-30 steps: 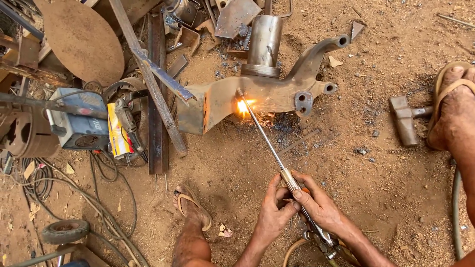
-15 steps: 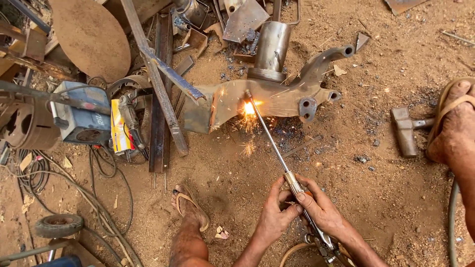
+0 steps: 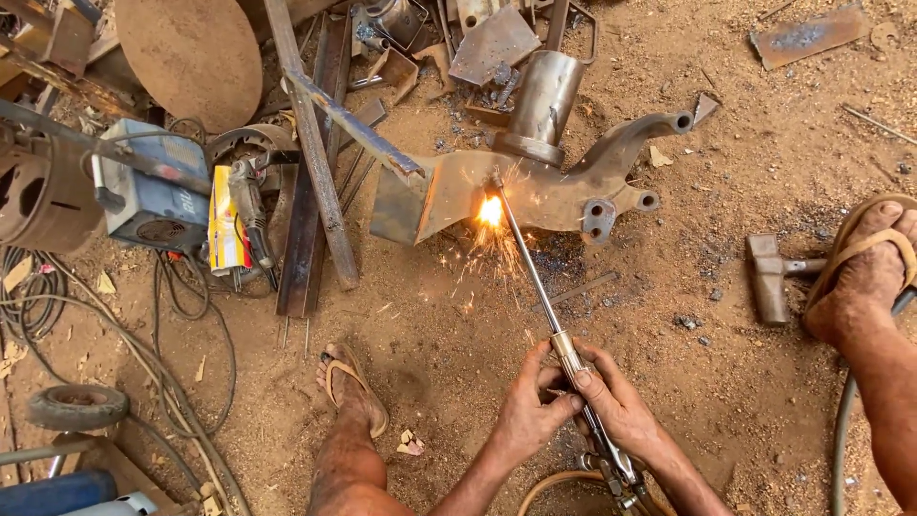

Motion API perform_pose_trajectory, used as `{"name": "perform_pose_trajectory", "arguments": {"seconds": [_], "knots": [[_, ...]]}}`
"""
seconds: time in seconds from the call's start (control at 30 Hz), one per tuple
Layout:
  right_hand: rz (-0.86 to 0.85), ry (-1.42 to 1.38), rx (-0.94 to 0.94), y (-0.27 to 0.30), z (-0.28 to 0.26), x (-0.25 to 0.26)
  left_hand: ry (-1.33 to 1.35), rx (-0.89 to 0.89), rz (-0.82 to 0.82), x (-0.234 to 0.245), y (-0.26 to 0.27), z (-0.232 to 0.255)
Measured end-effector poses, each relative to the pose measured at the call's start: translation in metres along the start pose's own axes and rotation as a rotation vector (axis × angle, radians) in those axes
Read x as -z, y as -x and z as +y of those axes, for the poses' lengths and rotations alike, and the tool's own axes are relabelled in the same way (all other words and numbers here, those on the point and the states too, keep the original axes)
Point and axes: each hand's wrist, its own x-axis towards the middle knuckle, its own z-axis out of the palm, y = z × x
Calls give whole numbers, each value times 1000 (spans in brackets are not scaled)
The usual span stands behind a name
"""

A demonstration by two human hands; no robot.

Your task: The person uses a handheld cutting torch to cut a hole in a large metal part resting on the ground. The torch is held steadily as the flame melts through the metal, producing sparks and molten slag. The person maintains the torch position throughout the clip to complete the cut.

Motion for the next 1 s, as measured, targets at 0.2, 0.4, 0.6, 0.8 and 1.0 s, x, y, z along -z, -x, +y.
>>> {"name": "perform_pose_trajectory", "arguments": {"seconds": [0.2,0.4,0.6,0.8,1.0], "knots": [[20,42,-16,1,-12,-4,-7,49,2,1,-3,1],[77,208,73,-1,-7,-4,-34,29,1,1,-2,1],[86,230,118,-8,1,-2,-45,47,3,2,-3,0],[35,100,5,0,-14,-7,-6,64,-2,1,-4,0],[32,180,2,4,-16,-7,-7,12,-11,1,-4,-6]]}}
